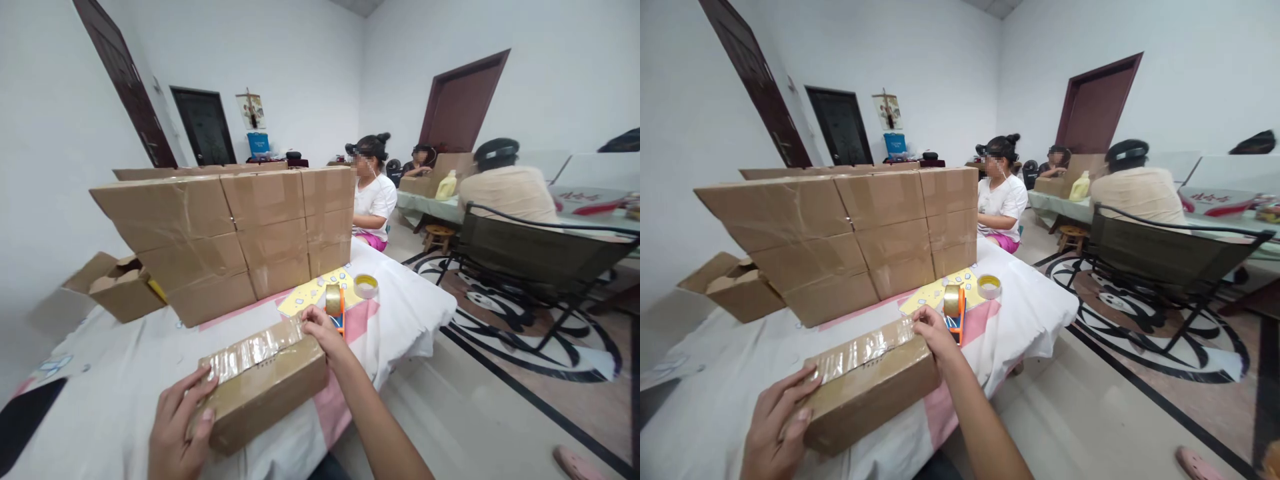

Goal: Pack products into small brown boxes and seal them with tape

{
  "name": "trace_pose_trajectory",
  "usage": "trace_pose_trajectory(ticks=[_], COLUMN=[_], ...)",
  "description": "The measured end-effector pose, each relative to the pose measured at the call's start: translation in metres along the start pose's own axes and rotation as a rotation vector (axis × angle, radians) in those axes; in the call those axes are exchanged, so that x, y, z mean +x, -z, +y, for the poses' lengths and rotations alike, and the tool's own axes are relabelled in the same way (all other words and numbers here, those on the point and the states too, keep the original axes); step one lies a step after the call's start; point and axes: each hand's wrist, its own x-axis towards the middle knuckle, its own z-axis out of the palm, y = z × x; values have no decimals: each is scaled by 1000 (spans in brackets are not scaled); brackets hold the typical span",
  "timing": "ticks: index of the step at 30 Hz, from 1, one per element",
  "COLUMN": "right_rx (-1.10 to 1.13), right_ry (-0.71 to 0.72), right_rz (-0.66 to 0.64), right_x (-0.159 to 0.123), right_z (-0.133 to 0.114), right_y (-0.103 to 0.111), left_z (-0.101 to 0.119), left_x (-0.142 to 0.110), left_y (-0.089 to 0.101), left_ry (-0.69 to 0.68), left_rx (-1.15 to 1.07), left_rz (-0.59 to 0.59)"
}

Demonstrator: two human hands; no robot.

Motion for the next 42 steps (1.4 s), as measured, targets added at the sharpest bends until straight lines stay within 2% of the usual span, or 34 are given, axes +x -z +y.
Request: trace_pose_trajectory(ticks=[4,7,9,14,18,22,25,29,35,42], right_rx=[85,109,139,108,34,-20,-47,-75,-74,-103], right_ry=[-67,-53,-27,39,107,93,110,120,118,140], right_rz=[21,58,80,78,1,-98,-74,-21,21,37], right_x=[3,2,0,-12,-21,-23,-20,-22,-24,-24], right_z=[0,6,12,23,33,50,61,65,66,69], right_y=[0,0,1,5,15,25,27,25,24,26], left_z=[-8,-3,7,43,62,72,81,89,89,91], left_x=[3,4,3,2,4,9,12,12,8,21], left_y=[5,8,9,8,6,7,9,11,8,4], left_ry=[-56,-68,-58,23,14,2,25,65,119,207], left_rx=[42,83,121,213,246,328,377,421,436,541], left_rz=[-38,-45,-29,117,126,68,55,-33,-88,-251])
